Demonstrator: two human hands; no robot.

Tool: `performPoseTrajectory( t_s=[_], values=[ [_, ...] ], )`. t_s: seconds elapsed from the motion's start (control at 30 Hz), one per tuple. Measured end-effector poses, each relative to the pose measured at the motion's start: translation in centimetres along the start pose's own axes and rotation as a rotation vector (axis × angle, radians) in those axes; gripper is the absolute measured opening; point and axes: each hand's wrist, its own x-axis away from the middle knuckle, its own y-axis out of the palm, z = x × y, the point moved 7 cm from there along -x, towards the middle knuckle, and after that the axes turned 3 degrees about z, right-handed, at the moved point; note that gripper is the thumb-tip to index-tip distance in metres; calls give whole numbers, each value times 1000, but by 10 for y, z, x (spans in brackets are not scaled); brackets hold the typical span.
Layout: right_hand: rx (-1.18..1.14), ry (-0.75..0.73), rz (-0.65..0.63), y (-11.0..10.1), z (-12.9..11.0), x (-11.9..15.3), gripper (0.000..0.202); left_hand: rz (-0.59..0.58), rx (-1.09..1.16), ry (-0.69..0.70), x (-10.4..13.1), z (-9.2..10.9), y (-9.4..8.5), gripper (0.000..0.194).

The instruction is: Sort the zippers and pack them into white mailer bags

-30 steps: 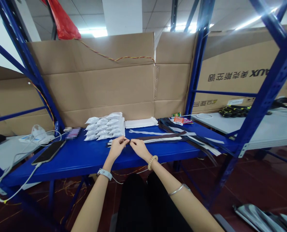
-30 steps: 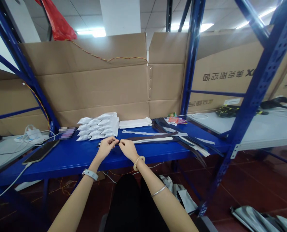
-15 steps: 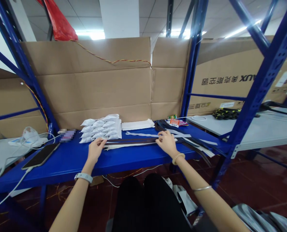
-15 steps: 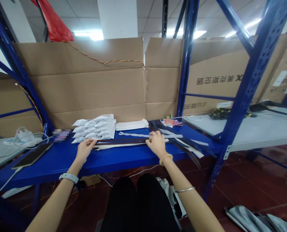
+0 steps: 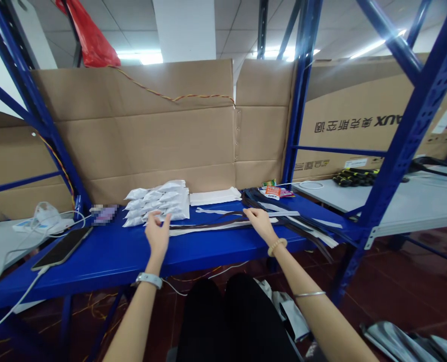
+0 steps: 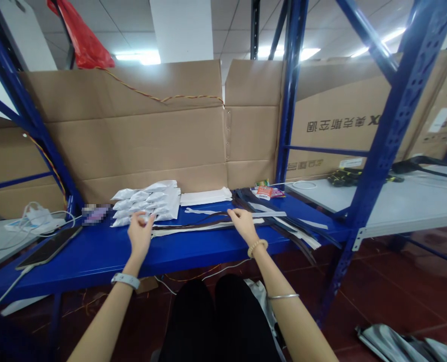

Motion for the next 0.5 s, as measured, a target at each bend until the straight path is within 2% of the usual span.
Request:
performPoseTrajectory(
  t_s=[0.07, 0.13, 0.2, 0.27, 0.33, 0.5],
  values=[
    [-243, 131, -15, 25, -10, 3, 48, -122, 73, 44, 15, 19, 36, 30],
    [-462, 209, -36, 50, -24, 8, 51, -305, 141, 80, 32, 36, 73, 37],
    [-586, 225, -88, 69, -40, 14, 52, -451, 191, 103, 47, 47, 98, 39],
    [-646, 222, -157, 80, -52, 20, 52, -534, 224, 116, 55, 53, 107, 39],
    [-688, 226, -201, 84, -57, 25, 52, -573, 236, 158, 59, 56, 108, 37],
    [-807, 271, -232, 81, -56, 29, 50, -584, 168, 287, 62, 59, 106, 32]
  ],
)
